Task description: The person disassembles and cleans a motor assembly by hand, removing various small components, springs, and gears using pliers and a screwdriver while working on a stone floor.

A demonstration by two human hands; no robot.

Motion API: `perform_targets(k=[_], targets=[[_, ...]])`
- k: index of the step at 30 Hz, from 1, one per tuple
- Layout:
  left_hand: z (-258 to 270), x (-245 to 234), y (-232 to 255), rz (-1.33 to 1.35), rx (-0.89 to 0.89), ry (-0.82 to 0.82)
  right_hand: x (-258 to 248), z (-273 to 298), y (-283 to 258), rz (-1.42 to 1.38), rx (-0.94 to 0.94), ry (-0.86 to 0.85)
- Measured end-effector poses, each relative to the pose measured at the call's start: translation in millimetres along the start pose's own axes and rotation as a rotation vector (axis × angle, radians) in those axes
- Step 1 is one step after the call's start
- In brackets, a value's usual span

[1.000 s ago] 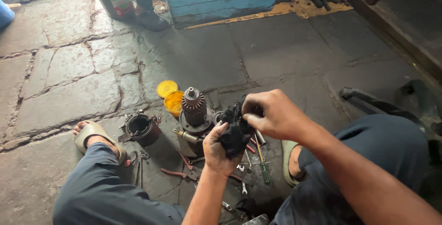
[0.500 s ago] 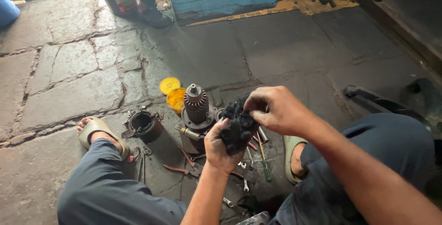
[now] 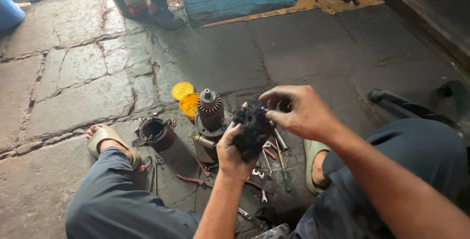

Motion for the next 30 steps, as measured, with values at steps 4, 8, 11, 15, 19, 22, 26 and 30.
perform_targets(k=[4,8,11,15,19,22,26,30], targets=[[0,7,10,0.014,0.052,-0.031,-10,0,9,-0.041,0.058,-0.007],[1,6,17,0.020,0.053,-0.005,-12,-1,13,-0.247,0.110,-0.062],[2,8,14,-0.015,0.026,-0.032,-11,3,14,-0.365,0.157,-0.125],[2,6,10,-0.041,-0.006,-0.052,-7,4,9,-0.513,0.118,-0.218],[-5,-20,18,-0.047,0.012,0.132,-8,4,19,-0.524,0.161,-0.218],[-5,-38,24,0.071,0.039,0.275,-7,2,21,-0.615,0.153,-0.226],[-7,-32,25,0.125,0.069,0.212,-9,2,22,-0.631,0.225,-0.120],[-7,-44,26,0.093,0.031,0.136,-21,2,25,-0.759,0.274,0.137]])
Point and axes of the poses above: each hand's wrist, its own z-axis away from the middle knuckle, its own x-axis out of the palm, y = z × x, the point moved 7 cm from there along -z, towards the middle knuckle, and after that the axes turned 11 degrees about z, right-handed, at the moved point
